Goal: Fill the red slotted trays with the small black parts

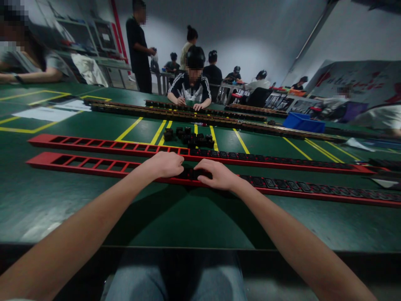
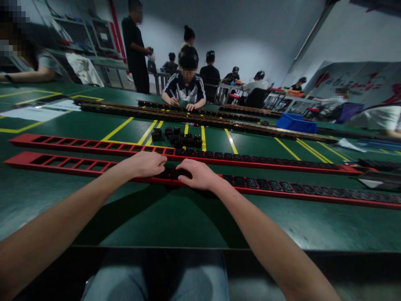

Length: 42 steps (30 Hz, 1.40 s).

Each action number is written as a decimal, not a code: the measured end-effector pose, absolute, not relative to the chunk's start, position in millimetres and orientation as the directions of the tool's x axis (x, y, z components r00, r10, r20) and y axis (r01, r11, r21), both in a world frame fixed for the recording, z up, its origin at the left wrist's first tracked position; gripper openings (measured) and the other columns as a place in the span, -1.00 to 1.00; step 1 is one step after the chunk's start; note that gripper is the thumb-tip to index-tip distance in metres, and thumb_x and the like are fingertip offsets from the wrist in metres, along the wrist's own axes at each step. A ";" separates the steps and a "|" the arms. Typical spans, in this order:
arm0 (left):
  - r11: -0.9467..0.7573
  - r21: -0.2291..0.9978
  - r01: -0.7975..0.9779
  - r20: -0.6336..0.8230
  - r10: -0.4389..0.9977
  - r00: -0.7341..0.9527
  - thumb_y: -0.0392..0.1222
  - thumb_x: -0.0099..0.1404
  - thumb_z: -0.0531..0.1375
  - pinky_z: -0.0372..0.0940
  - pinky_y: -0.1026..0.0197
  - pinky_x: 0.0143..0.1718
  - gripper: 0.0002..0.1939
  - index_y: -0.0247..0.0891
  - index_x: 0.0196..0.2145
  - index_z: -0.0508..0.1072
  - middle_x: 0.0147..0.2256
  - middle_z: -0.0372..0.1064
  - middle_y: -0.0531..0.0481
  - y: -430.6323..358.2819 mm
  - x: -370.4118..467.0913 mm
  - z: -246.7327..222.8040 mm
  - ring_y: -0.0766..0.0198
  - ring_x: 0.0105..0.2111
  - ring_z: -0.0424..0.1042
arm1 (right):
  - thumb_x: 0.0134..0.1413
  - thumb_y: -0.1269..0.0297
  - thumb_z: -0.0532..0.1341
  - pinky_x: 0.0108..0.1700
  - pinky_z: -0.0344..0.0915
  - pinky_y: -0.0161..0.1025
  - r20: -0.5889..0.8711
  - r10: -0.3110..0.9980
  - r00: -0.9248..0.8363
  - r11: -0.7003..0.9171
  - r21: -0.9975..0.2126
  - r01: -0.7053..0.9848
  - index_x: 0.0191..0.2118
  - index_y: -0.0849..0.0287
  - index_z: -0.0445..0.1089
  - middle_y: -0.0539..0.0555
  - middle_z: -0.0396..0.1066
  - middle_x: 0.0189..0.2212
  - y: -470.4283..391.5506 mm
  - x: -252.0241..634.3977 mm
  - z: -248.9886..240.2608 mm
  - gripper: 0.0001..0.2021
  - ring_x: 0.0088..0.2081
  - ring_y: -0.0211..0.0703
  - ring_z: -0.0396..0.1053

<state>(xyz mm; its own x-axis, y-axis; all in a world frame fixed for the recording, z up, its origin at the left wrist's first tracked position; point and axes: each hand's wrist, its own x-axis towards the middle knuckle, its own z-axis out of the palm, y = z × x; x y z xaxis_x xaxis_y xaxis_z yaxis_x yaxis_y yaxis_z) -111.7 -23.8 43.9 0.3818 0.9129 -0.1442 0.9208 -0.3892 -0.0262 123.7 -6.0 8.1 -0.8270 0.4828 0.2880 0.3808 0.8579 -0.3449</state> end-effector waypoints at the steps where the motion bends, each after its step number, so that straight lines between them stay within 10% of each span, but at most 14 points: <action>1: -0.393 -0.020 0.919 -0.145 0.911 0.387 -0.12 0.32 -0.04 0.27 0.11 -0.29 -0.71 -0.25 -0.26 0.45 -0.17 0.52 -0.22 -24.3 -111.5 43.4 0.01 -0.21 0.49 | 0.23 0.28 0.22 0.03 0.35 -0.07 0.289 0.482 -0.827 0.858 -0.345 0.380 0.03 0.18 0.42 0.16 0.46 -0.06 -5.9 123.6 8.1 -0.73 -0.05 -0.05 0.42; 42: -0.442 0.004 0.897 -0.023 0.897 0.441 0.13 0.38 -0.04 0.31 0.06 -0.19 -0.54 -0.29 -0.24 0.47 -0.24 0.53 -0.26 -24.6 -111.1 28.3 -0.04 -0.20 0.51 | 0.22 0.29 0.23 0.02 0.34 -0.06 0.279 0.496 -0.822 0.846 -0.367 0.386 0.02 0.16 0.43 0.16 0.47 -0.07 -8.9 122.6 12.3 -0.73 -0.06 -0.06 0.42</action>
